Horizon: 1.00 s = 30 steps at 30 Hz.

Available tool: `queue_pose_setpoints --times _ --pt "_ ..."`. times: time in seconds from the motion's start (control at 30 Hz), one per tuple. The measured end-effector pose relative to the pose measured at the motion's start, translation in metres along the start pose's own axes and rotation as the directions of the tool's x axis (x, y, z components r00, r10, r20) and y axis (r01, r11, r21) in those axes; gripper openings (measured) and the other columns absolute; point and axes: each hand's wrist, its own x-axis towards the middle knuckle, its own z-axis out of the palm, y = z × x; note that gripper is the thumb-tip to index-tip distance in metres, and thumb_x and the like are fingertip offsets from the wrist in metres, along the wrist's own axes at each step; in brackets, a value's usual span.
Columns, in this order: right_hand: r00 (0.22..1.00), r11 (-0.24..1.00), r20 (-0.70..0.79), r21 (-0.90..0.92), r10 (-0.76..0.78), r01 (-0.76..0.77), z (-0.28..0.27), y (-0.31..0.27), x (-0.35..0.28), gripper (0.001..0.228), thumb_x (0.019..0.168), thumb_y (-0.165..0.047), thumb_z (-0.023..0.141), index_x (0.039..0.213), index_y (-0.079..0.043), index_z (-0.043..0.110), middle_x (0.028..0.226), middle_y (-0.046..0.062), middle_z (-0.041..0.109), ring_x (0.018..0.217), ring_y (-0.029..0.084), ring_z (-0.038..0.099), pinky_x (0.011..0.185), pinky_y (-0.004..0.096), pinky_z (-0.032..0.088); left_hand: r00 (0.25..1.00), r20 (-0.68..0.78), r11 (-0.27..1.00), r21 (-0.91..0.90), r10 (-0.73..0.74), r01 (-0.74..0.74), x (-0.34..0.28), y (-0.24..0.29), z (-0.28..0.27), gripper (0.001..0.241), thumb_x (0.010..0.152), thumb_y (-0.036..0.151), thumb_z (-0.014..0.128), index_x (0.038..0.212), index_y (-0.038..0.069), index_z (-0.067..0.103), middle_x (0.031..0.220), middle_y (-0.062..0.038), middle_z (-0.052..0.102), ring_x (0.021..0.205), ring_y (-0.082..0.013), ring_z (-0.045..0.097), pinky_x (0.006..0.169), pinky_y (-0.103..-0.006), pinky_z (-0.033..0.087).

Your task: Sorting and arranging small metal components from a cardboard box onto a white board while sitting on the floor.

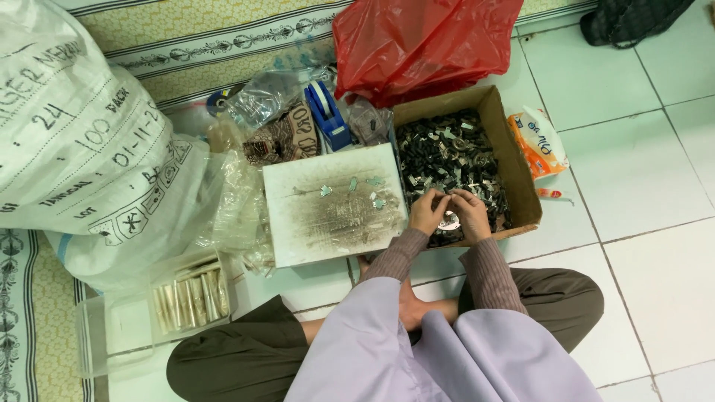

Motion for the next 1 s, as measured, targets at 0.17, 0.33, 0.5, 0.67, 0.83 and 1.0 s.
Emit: queue_pose_setpoints --times 0.17,0.33,0.5,0.67,0.83,1.0 --pt "0.972 0.852 0.211 -0.487 -0.1 0.193 0.041 -0.002 0.002 0.017 0.097 -0.015 0.077 0.109 -0.003 0.076 0.092 0.012 0.074 0.088 0.024 0.073 0.082 0.041 0.058 0.986 -0.103 0.985 0.132 0.128 -0.114 -0.006 -0.029 -0.054 0.011 0.093 0.021 0.07 0.097 0.011 0.069 0.1 -0.01 0.071 0.097 -0.0315 0.07 0.083 -0.0416 0.059" --pt "0.889 0.54 0.445 -0.724 -0.108 0.428 0.114 0.02 -0.015 0.016 0.098 -0.019 0.073 0.11 -0.009 0.077 0.102 0.01 0.076 0.097 0.03 0.073 0.092 0.044 0.054 0.984 -0.17 0.905 0.426 0.058 0.02 -0.041 -0.02 -0.136 0.014 0.086 0.017 0.075 0.097 0.01 0.07 0.115 -0.009 0.066 0.115 -0.0305 0.063 0.102 -0.046 0.05" --pt "0.877 0.295 0.48 -0.835 -0.02 0.464 0.161 0.045 -0.032 0.022 0.105 -0.035 0.062 0.116 -0.021 0.073 0.111 0.0 0.076 0.109 0.021 0.07 0.106 0.043 0.037 0.923 -0.366 0.844 0.527 0.12 0.099 -0.065 -0.036 -0.171 0.014 0.088 0.017 0.078 0.096 0.006 0.072 0.126 -0.014 0.059 0.125 -0.0357 0.055 0.108 -0.0536 0.044" --pt "0.909 0.153 0.418 -0.898 -0.002 0.413 0.178 0.053 -0.028 0.022 0.104 -0.033 0.061 0.118 -0.022 0.073 0.11 -0.001 0.078 0.104 0.019 0.072 0.1 0.04 0.035 0.868 -0.495 0.853 0.47 0.043 0.226 -0.059 -0.046 -0.163 0.037 0.086 0.02 0.08 0.116 0.009 0.062 0.131 -0.013 0.055 0.131 -0.0335 0.051 0.112 -0.0529 0.041" --pt "0.897 -0.015 0.439 -0.898 -0.056 0.439 0.186 0.051 -0.027 0.019 0.1 -0.032 0.066 0.115 -0.024 0.076 0.107 -0.001 0.077 0.102 0.019 0.071 0.099 0.042 0.034 0.875 -0.483 0.822 0.512 0.037 0.248 -0.056 -0.048 -0.159 0.039 0.088 0.021 0.077 0.122 0.013 0.059 0.134 -0.01 0.053 0.133 -0.0308 0.048 0.113 -0.0511 0.04" --pt "0.891 -0.017 0.446 -0.895 -0.085 0.446 0.183 0.056 -0.02 0.022 0.095 -0.032 0.072 0.115 -0.024 0.075 0.11 0.0 0.075 0.105 0.02 0.07 0.098 0.043 0.034 0.912 -0.407 0.766 0.568 -0.058 0.302 -0.057 -0.042 -0.161 0.04 0.091 0.024 0.07 0.129 0.017 0.061 0.14 -0.008 0.052 0.137 -0.029 0.046 0.113 -0.0508 0.036"
